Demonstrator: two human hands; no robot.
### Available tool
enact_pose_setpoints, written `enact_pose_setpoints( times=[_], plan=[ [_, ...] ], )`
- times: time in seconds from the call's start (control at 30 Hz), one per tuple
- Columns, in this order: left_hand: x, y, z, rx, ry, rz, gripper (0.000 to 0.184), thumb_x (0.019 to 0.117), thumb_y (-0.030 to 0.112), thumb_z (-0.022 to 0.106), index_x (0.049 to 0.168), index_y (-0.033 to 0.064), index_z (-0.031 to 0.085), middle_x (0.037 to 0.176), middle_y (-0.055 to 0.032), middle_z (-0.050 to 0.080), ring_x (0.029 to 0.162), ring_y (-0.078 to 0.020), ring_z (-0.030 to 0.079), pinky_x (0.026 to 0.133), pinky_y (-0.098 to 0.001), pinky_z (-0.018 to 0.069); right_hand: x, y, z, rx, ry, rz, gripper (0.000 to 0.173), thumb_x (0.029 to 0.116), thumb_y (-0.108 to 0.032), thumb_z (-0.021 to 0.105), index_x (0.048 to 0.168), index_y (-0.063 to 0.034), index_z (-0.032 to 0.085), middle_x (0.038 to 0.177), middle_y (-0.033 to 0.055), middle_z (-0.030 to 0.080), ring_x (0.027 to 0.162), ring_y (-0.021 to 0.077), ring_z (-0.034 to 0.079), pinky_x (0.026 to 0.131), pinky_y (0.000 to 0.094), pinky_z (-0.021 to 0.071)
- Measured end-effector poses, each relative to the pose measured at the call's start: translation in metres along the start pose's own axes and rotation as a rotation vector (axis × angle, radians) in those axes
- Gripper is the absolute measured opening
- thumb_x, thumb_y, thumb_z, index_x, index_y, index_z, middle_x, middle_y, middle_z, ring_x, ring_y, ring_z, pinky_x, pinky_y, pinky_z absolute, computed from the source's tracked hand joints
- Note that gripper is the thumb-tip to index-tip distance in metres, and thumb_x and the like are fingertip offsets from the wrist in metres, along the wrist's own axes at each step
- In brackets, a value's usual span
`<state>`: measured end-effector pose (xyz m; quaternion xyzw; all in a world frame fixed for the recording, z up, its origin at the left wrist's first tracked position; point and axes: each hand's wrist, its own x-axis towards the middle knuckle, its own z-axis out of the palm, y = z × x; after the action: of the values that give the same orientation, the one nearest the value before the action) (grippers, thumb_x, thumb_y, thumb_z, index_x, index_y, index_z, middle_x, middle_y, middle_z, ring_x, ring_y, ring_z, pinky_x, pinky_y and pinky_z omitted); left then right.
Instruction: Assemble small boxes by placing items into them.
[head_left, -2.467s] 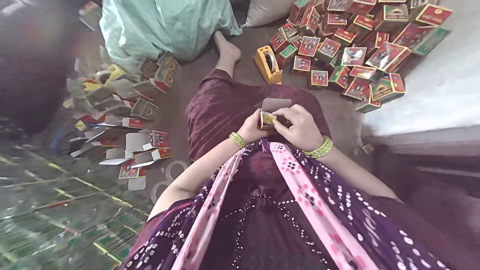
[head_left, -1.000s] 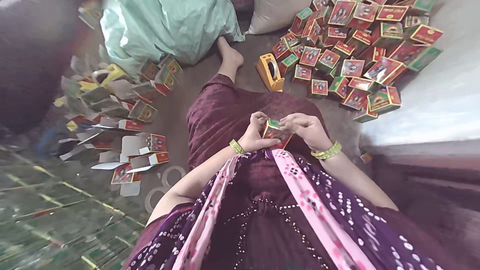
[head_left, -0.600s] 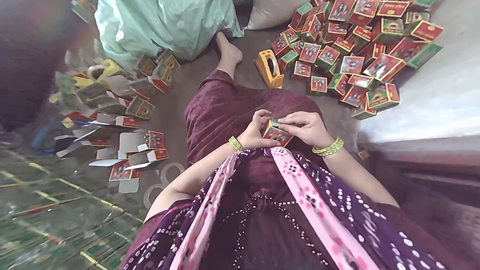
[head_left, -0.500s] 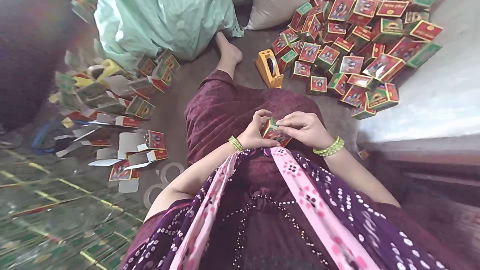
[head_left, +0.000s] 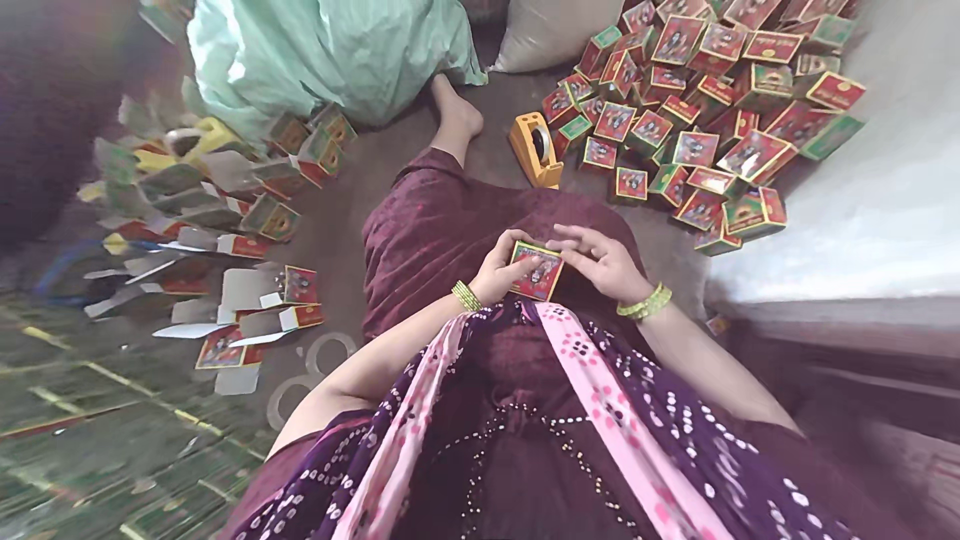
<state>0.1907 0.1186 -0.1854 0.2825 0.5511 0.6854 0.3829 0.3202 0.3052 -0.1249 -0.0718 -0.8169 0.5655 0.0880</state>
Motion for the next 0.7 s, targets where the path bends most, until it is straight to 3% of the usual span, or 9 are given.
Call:
enact_pose_setpoints(
  times=[0.1, 0.17, 0.3, 0.4, 0.53, 0.63, 0.7],
  plan=[
    [0.008, 0.002, -0.002, -0.076, 0.160, -0.009, 0.030, 0.0994, 0.014, 0.053, 0.129, 0.0100, 0.049, 0.104, -0.0088, 0.069, 0.084, -0.0170, 0.069, 0.078, -0.0361, 0.0594, 0.055, 0.016, -0.028, 0.014, 0.151, 0.202, 0.037, 0.1002, -0.008, 0.063, 0.137, -0.0082, 0.059, 0.121, 0.0068, 0.072, 0.102, 0.0152, 0.070, 0.090, 0.0347, 0.0576],
    [0.013, 0.001, -0.006, -0.079, 0.250, -0.023, 0.028, 0.1023, 0.018, 0.047, 0.129, 0.0089, 0.049, 0.100, -0.0092, 0.068, 0.083, -0.0168, 0.069, 0.077, -0.0353, 0.0598, 0.109, 0.041, -0.047, -0.103, 0.252, 0.292, 0.036, 0.0998, -0.011, 0.063, 0.135, -0.0059, 0.060, 0.125, 0.0103, 0.069, 0.107, 0.0183, 0.068, 0.092, 0.0376, 0.0560],
    [0.019, 0.002, -0.009, -0.063, 0.271, -0.030, 0.028, 0.1032, 0.020, 0.040, 0.125, 0.0052, 0.050, 0.098, -0.0067, 0.065, 0.086, -0.0128, 0.067, 0.079, -0.0320, 0.0584, 0.196, 0.089, -0.068, -0.363, 0.213, 0.437, 0.044, 0.0998, -0.020, 0.065, 0.139, -0.0008, 0.057, 0.132, 0.0208, 0.065, 0.124, 0.0332, 0.061, 0.108, 0.0526, 0.0464],
    [0.023, 0.004, -0.011, -0.062, 0.243, -0.018, 0.026, 0.1047, 0.018, 0.039, 0.124, 0.0031, 0.049, 0.103, -0.0067, 0.064, 0.087, -0.0114, 0.067, 0.079, -0.0305, 0.0586, 0.228, 0.098, -0.067, -0.486, 0.120, 0.583, 0.050, 0.0999, -0.034, 0.065, 0.138, -0.0031, 0.060, 0.135, 0.0256, 0.062, 0.130, 0.0435, 0.055, 0.110, 0.0659, 0.0379],
    [0.028, 0.005, -0.016, -0.103, 0.227, -0.006, 0.024, 0.1044, 0.016, 0.039, 0.120, 0.0028, 0.050, 0.102, -0.0071, 0.065, 0.086, -0.0132, 0.068, 0.078, -0.0317, 0.0595, 0.242, 0.106, -0.063, -0.492, 0.110, 0.615, 0.050, 0.0932, -0.044, 0.073, 0.128, -0.0077, 0.069, 0.129, 0.0217, 0.066, 0.126, 0.0396, 0.059, 0.107, 0.0635, 0.0419],
    [0.031, 0.005, -0.018, -0.100, 0.219, -0.026, 0.026, 0.1043, 0.019, 0.040, 0.122, 0.0030, 0.050, 0.103, -0.0077, 0.065, 0.087, -0.0140, 0.068, 0.078, -0.0327, 0.0600, 0.242, 0.115, -0.061, -0.385, 0.171, 0.615, 0.046, 0.0871, -0.035, 0.081, 0.123, -0.0067, 0.072, 0.119, 0.0173, 0.072, 0.114, 0.0340, 0.066, 0.103, 0.0577, 0.0485],
    [0.032, 0.004, -0.018, -0.088, 0.218, -0.030, 0.028, 0.1037, 0.021, 0.040, 0.123, 0.0028, 0.050, 0.103, -0.0079, 0.065, 0.088, -0.0136, 0.068, 0.079, -0.0325, 0.0596, 0.240, 0.110, -0.061, -0.307, 0.191, 0.629, 0.042, 0.0877, -0.029, 0.081, 0.122, -0.0057, 0.072, 0.117, 0.0163, 0.072, 0.111, 0.0316, 0.067, 0.102, 0.0538, 0.0499]
  ],
)
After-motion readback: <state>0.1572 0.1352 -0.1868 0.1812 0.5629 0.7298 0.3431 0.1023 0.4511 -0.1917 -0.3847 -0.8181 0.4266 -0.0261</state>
